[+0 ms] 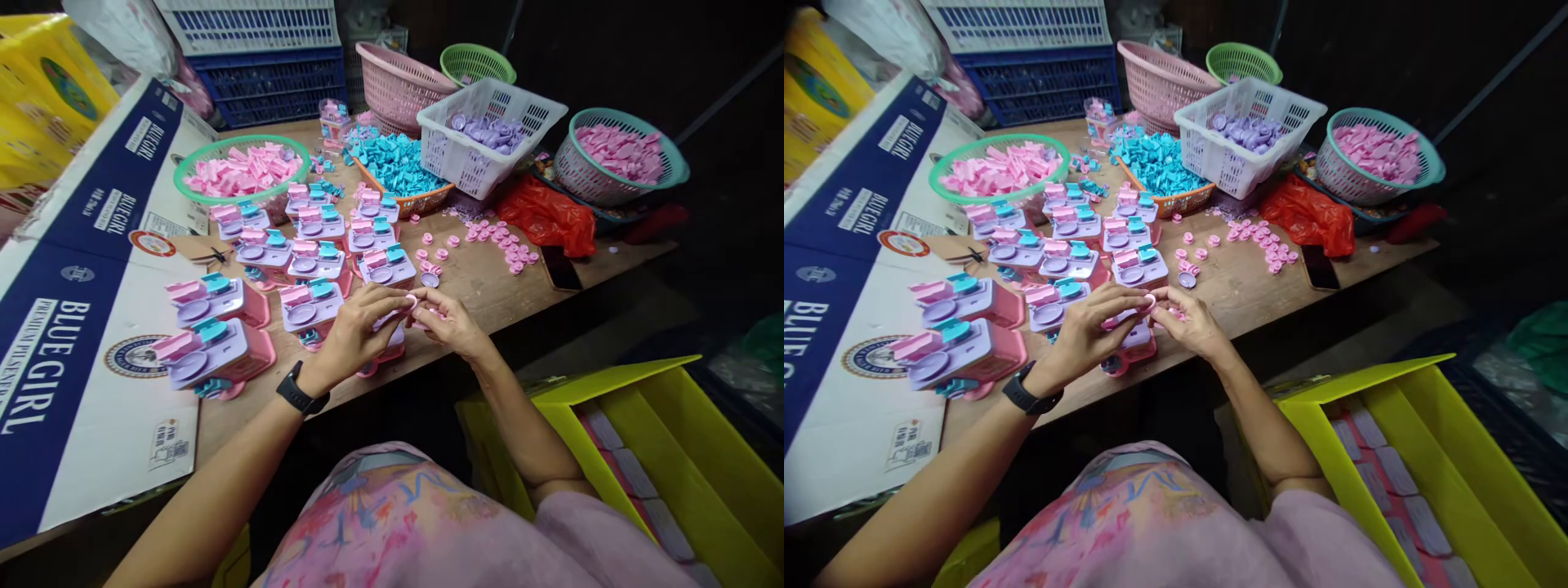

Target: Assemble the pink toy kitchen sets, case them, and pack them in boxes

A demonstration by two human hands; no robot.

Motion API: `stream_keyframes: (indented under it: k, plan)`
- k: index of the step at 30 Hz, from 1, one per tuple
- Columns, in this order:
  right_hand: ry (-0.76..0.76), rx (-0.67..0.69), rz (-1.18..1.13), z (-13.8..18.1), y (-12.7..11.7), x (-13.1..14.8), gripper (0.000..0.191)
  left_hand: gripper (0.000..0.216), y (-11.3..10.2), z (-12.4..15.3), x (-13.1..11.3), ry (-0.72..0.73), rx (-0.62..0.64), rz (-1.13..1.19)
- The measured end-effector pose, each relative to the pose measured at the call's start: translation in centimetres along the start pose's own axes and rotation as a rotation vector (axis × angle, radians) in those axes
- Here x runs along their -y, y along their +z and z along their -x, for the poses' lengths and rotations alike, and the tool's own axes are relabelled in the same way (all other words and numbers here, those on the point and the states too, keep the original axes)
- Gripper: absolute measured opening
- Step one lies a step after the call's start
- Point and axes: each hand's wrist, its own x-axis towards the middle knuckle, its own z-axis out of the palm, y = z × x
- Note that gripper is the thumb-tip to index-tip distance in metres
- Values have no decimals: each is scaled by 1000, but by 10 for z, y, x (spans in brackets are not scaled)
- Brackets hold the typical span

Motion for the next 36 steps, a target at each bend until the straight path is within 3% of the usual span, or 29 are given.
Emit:
stream_keyframes:
  k: [6,10,14,18,21,27,30,36]
  plan:
    - [-27,-22,280,1,3,-9,29,18,-2,25,-1,-81,160,-168]
    - [-24,-9,535,1,5,-2,26,18,3,38,-2,-116,168,-270]
    - [-21,71,630,0,9,6,29,21,0,44,-2,-76,176,-289]
    - [-21,99,644,-9,10,7,31,23,-4,50,2,-80,138,-264]
    - [20,211,598,-18,5,6,33,29,-5,56,4,-114,134,-255]
    - [343,420,313,-30,-1,5,38,37,-11,58,5,-65,193,-234]
    - [478,454,233,-34,0,12,35,37,-13,57,5,-29,204,-267]
    - [595,461,258,-45,5,25,20,39,-8,63,4,41,206,-355]
